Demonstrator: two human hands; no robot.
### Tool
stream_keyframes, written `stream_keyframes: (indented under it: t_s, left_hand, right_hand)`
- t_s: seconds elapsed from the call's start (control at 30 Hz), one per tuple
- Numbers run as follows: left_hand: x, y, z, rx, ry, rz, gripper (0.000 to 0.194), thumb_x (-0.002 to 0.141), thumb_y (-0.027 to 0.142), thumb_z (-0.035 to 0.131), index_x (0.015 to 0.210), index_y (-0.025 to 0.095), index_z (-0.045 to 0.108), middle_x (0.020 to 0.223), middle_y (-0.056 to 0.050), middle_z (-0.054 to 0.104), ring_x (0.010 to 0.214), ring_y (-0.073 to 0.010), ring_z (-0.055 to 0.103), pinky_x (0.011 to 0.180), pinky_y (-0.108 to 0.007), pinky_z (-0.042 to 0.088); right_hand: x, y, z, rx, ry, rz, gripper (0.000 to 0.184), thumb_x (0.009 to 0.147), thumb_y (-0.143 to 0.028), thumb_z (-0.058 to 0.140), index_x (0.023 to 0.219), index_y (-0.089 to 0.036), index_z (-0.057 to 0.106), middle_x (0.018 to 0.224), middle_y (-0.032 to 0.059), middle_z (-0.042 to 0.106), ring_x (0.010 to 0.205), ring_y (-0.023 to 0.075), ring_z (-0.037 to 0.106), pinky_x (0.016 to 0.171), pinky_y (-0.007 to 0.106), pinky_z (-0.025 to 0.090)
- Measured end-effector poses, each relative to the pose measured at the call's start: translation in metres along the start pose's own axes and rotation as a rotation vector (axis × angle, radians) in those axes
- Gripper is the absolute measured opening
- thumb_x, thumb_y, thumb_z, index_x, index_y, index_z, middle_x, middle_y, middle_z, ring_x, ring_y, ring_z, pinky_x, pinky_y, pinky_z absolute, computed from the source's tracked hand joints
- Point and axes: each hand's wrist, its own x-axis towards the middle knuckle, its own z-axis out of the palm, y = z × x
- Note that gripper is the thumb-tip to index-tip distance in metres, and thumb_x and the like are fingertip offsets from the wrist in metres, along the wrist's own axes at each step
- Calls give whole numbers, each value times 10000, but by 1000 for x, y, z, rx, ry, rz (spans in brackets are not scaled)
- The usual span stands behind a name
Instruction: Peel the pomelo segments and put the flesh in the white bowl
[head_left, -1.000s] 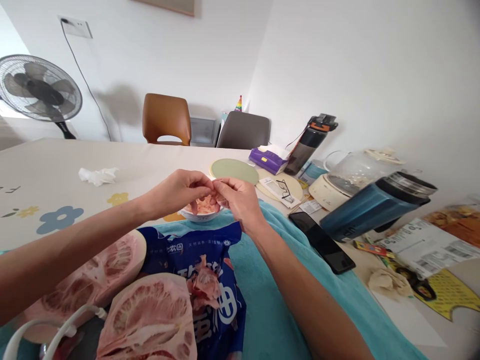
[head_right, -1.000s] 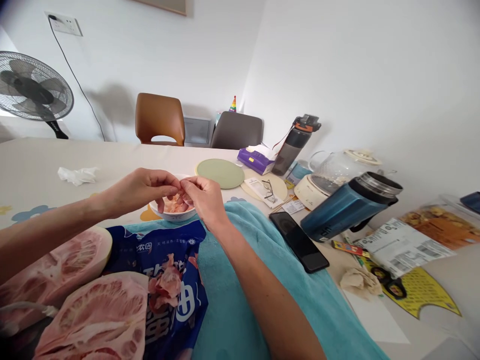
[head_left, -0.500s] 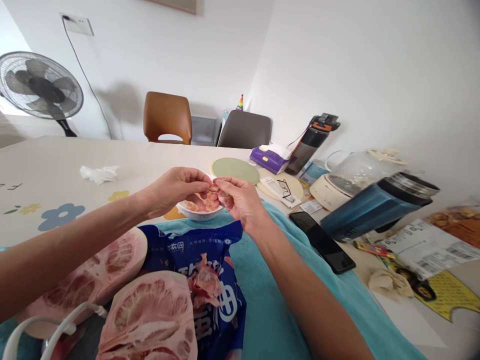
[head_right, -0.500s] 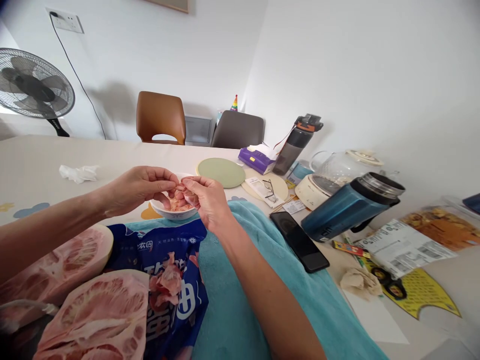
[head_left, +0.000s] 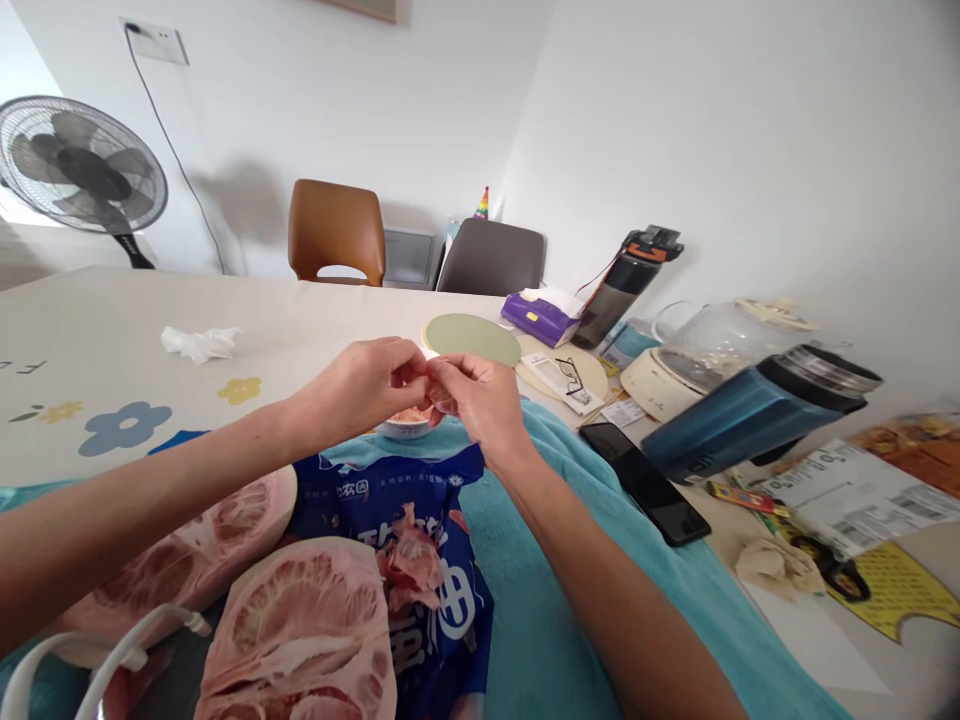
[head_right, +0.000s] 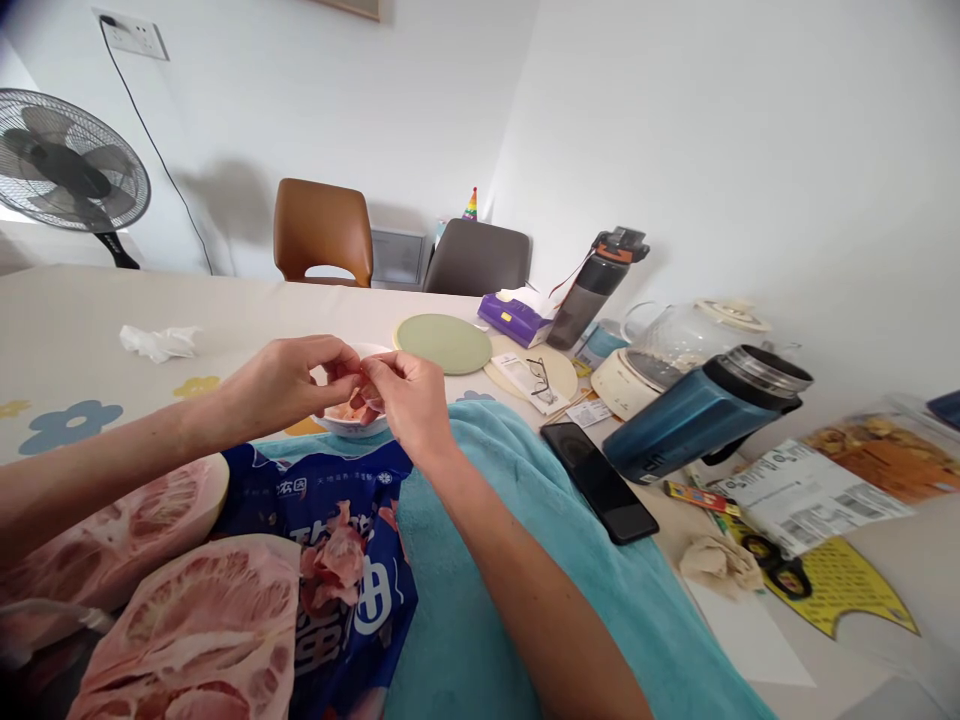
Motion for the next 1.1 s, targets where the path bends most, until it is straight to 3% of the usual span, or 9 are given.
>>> stream_keyframes:
  t_s: [0.1,0.23,0.4,0.67,0.83,0.9,0.97,1.03,1.1]
  left_hand:
    - [0,3,-2,-106,-11,-62,133,770,234,530,720,180,642,679,10,648,582,-110,551,537,-220,442]
    - [4,3,-5,-457,-88,-234,73,729,209,580,704,166,633,633,12,609,531,-112,570,489,-231,509]
    - [7,-10,-5,-685,-63,-356,88,716,212,638,672,138,654,623,-18,612,561,-110,571,498,-229,539]
    - [13,-25,-17,-572,3,-316,141,687,286,705,740,156,718,682,-35,669,631,-156,622,614,-306,573]
    - [22,-43,-15,-11,-52,-48,129,683,283,668,736,244,779,937,-28,764,971,-261,662,904,-366,486]
    - [23,-47,-15,63,17,-89,169,710,296,642,781,271,794,946,-12,771,957,-259,667,870,-341,483]
    - [22,-44,-19,29,84,-210,173,717,324,647,772,263,800,802,-19,769,794,-240,674,708,-307,494]
    - [16,-35,-26,-89,120,-309,162,703,347,678,717,234,793,665,-29,735,655,-213,639,579,-285,461]
    - [4,-19,-30,-277,154,-348,167,689,358,713,702,206,779,683,-43,734,662,-198,632,575,-275,468]
  right_hand:
    - [-1,-1,1,14,4,-20,111,722,-253,634,657,-164,639,451,-36,581,409,117,561,371,218,480]
    - [1,-1,1,61,18,4,123,696,-267,670,663,-149,667,416,-55,553,328,78,482,339,193,417]
    - [2,-1,-1,74,75,14,138,670,-281,704,678,-145,685,474,-37,603,349,63,477,358,186,408]
    - [2,-1,-1,59,103,7,140,690,-295,700,689,-156,685,541,-18,642,408,89,560,413,195,461]
    - [6,3,-4,34,109,25,155,700,-305,696,684,-153,673,535,-14,646,426,98,574,427,196,471]
    - [9,5,-6,50,116,44,163,711,-310,687,690,-149,671,566,2,667,447,104,583,433,200,477]
    - [10,4,-8,95,115,68,158,721,-299,672,711,-141,672,625,28,697,486,118,609,447,212,491]
    - [9,-1,-11,152,103,86,136,719,-270,669,734,-134,671,669,49,714,537,138,642,472,225,508]
    - [6,-10,-11,200,85,75,122,714,-250,675,751,-134,668,703,57,719,588,151,664,505,237,524]
